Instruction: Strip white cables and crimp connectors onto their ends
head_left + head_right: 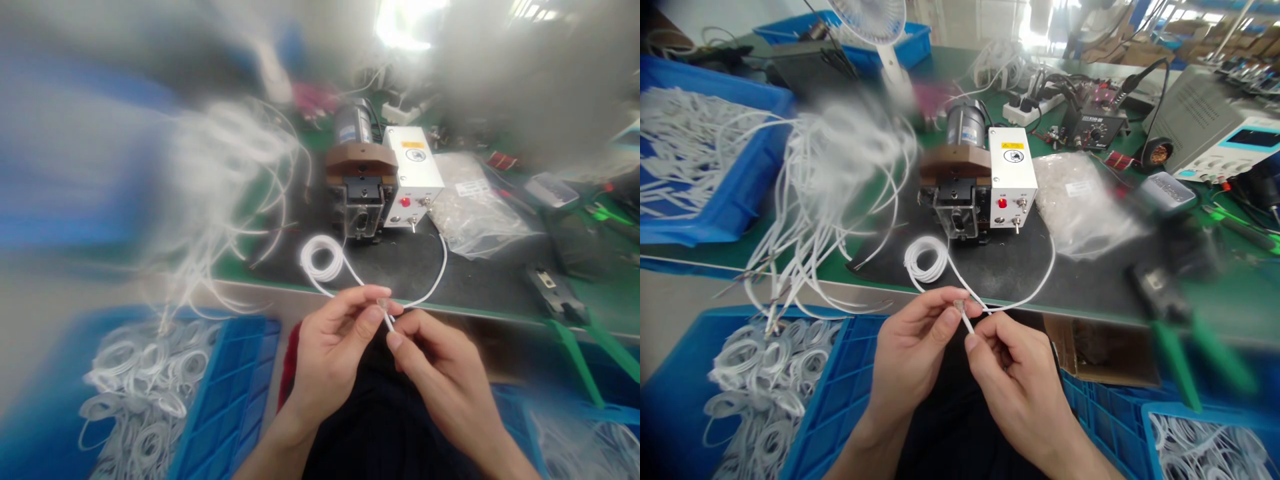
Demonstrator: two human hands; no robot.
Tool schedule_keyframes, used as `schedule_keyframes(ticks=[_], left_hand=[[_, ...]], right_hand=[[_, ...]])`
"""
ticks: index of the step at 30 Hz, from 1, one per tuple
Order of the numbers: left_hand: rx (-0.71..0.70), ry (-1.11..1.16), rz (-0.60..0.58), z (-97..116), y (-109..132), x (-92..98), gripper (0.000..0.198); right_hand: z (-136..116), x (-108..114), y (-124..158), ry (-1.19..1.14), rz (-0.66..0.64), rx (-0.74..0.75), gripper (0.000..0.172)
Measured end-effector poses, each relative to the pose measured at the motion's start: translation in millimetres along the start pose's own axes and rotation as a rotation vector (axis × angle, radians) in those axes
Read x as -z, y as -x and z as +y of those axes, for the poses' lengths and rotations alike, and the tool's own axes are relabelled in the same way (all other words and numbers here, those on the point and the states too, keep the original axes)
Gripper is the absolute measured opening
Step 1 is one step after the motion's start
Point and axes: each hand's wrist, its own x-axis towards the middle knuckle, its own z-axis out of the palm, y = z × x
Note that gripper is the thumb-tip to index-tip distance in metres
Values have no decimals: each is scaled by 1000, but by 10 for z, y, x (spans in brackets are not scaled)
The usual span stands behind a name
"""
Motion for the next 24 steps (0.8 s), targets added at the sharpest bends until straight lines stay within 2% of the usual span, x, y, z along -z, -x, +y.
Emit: schedule_keyframes(ticks=[2, 6, 10, 24], left_hand=[[-32, -36, -5, 10, 11, 2, 22], [-172, -258, -31, 54, 44, 2, 28], [-259, -332, -43, 55, 61, -9, 28], [-237, -306, -39, 17, 69, -12, 28]], right_hand=[[36, -7, 8, 28, 24, 19, 31], [114, -28, 12, 56, 63, 67, 15], [149, -36, 5, 61, 85, 99, 12], [171, -33, 17, 49, 84, 85, 9]])
